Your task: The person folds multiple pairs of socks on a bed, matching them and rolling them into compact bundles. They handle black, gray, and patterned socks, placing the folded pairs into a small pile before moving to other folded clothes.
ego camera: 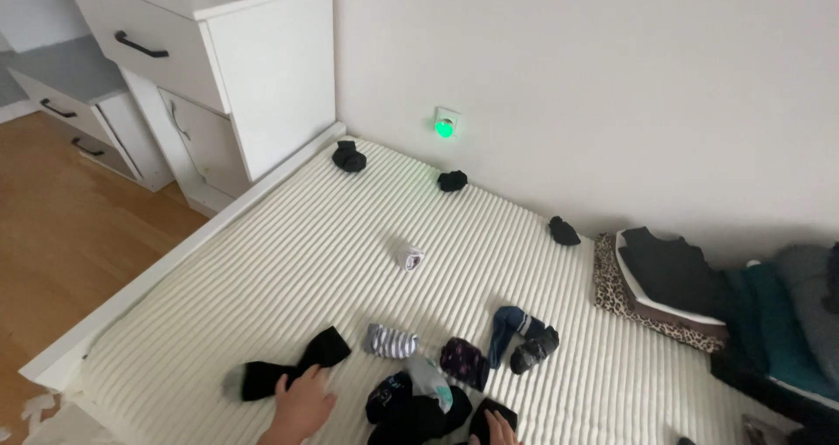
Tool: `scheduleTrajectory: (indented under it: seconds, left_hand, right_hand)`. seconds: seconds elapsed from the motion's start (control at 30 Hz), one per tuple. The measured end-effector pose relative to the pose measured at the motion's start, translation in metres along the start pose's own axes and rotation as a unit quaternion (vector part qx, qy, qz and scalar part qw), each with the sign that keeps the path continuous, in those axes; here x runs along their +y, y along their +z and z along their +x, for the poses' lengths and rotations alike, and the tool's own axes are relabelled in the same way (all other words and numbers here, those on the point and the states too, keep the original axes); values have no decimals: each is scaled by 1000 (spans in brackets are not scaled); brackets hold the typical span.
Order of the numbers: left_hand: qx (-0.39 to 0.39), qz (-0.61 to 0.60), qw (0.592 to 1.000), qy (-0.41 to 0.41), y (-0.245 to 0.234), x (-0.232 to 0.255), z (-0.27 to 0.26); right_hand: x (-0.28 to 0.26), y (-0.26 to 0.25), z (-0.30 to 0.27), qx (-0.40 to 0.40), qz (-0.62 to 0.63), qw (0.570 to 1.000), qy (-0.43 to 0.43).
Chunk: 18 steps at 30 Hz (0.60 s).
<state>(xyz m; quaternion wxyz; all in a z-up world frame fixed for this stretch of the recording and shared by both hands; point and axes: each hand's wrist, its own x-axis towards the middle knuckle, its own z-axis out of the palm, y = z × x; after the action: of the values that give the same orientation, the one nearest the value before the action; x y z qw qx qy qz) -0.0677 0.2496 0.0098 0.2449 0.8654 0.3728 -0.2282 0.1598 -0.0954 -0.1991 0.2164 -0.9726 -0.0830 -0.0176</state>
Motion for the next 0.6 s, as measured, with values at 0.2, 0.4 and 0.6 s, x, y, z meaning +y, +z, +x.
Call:
scheduleTrajectory:
  seconds: [0.2,0.4,0.6]
  left_hand:
    - [-127,-332,933,61,-55,60,3]
    - [88,-192,953,-216,40,51,191]
    - [354,-38,916,-188,19,107,216]
  right_hand:
    - [-41,-123,15,-122,197,963,142]
    - [-103,-196,81,-50,230,970,56]
    - [-144,-180,191,-15,186,982,34]
